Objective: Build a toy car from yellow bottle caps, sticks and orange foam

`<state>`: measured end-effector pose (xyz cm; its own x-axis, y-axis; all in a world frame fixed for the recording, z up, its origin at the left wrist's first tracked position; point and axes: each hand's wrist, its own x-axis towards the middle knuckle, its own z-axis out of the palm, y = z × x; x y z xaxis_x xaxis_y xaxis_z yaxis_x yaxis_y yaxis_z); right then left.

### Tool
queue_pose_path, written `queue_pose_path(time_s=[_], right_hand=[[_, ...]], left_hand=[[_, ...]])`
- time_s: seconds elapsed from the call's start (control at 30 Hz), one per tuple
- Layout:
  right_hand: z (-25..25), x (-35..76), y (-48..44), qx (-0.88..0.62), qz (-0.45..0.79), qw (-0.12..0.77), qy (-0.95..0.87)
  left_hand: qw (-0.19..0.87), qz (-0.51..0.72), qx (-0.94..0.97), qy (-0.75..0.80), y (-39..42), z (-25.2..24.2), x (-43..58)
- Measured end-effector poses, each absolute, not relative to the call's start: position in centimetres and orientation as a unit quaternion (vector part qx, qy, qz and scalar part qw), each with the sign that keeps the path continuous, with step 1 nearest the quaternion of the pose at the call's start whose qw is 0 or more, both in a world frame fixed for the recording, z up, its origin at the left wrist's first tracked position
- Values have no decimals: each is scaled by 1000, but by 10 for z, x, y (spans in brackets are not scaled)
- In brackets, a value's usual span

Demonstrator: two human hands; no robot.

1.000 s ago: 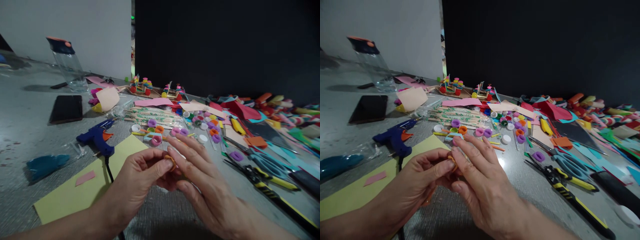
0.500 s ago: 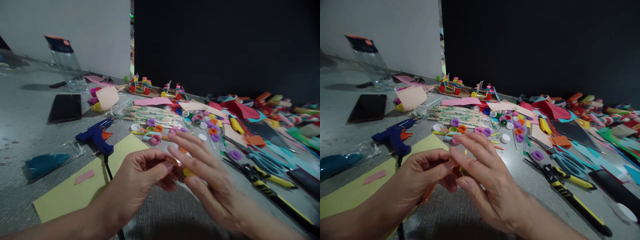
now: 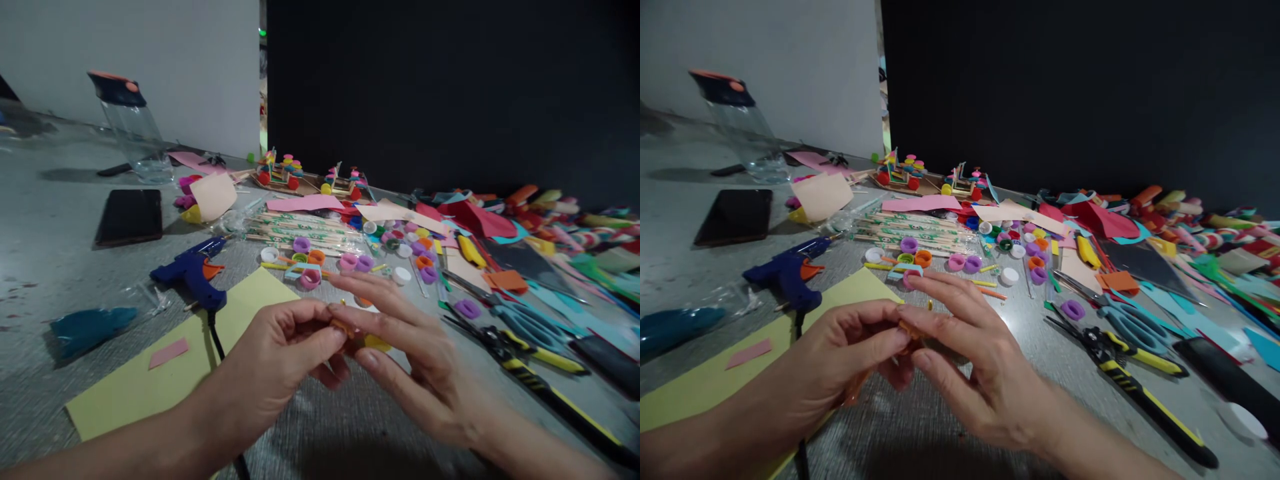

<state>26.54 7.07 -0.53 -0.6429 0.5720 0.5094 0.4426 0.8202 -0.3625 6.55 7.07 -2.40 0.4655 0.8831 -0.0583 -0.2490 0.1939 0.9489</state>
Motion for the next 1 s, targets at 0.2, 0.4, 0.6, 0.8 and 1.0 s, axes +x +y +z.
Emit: queue_pose_path(time_s=[0.2, 0.4, 0.6, 0.8, 1.0], right_hand=[[-5, 266, 72, -276, 110, 314, -902], [-2, 265, 72, -279, 99, 320, -900], [-3, 262, 72, -298, 120, 359, -876], [-3, 264, 70, -305, 135, 361, -871], [0, 265, 72, -275, 116, 351, -887]], left_hand=[[713, 387, 492, 317, 72, -25, 64], [698, 357, 527, 328, 71, -17, 64], [691, 352, 532, 339, 73, -16, 63], [687, 368, 520, 348, 74, -12, 65], [689, 382, 520, 331, 75, -17, 62]])
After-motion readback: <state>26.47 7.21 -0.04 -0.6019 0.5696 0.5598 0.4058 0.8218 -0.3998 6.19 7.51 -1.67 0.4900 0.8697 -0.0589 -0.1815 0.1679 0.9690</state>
